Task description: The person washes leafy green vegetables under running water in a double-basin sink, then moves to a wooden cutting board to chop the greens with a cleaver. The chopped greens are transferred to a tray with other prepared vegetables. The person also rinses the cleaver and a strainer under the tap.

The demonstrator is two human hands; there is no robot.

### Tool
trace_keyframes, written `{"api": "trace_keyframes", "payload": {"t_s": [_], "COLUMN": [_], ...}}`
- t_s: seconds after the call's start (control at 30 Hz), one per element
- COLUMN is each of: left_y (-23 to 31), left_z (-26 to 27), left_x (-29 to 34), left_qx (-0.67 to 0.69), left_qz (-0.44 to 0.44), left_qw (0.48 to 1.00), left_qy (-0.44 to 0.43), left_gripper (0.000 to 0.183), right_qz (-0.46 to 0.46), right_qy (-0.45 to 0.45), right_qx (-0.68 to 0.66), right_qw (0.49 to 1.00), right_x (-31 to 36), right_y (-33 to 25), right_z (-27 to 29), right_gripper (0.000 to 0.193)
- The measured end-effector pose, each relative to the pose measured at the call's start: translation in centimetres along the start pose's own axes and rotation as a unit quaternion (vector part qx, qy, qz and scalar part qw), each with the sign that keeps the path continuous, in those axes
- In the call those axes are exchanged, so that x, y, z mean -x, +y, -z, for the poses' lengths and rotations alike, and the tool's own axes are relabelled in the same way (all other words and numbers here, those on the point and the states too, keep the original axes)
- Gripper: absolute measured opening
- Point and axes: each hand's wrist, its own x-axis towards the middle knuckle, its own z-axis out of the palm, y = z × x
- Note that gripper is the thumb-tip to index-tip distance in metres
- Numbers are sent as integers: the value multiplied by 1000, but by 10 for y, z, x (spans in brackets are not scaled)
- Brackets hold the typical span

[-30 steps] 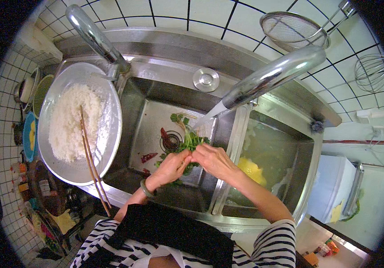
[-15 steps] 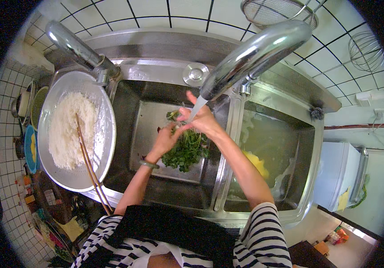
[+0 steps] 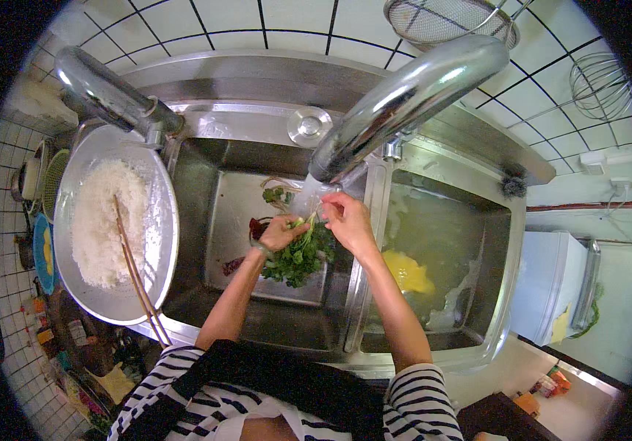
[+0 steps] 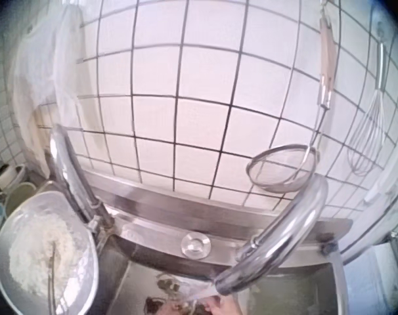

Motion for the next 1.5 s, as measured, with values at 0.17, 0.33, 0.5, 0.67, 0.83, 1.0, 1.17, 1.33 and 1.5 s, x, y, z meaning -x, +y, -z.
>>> {"api": "trace_keyframes", "payload": {"t_s": [0.17, 0.33, 0.5, 0.67, 0.83, 1.0, 1.17, 1.33, 1.5], "left_y": [53, 85, 95, 97, 101, 113, 117, 116, 120], "left_z": [41, 44, 49, 54, 57, 61, 67, 67, 72], "left_x": [61, 85, 96, 101, 101, 95, 79, 71, 74], "left_qx": [230, 265, 403, 341, 362, 358, 110, 76, -31], "left_qz": [-63, -129, -109, -98, -50, -76, -178, -190, -208], "left_qw": [971, 945, 906, 931, 931, 931, 976, 972, 975], "left_qy": [-3, 141, 63, 86, 7, 8, 60, 111, 67], "left_gripper": [19, 16, 16, 14, 18, 24, 22, 22, 23], "right_qz": [9, 116, 281, 310, 376, 361, 316, 375, 379], "right_qy": [-52, 38, 43, 129, -25, -38, -40, -10, -62], "right_qx": [-213, -26, 223, 302, 309, 361, 439, 388, 404], "right_qw": [976, 992, 932, 892, 873, 859, 840, 842, 830], "right_x": [12, 18, 16, 22, 30, 18, 19, 31, 18], "right_y": [-1, -19, -50, -69, -68, -71, -83, -91, -89], "right_z": [-35, -51, -39, -19, -11, 2, -2, -14, -1], "right_gripper": [20, 15, 20, 39, 28, 16, 19, 10, 6]}}
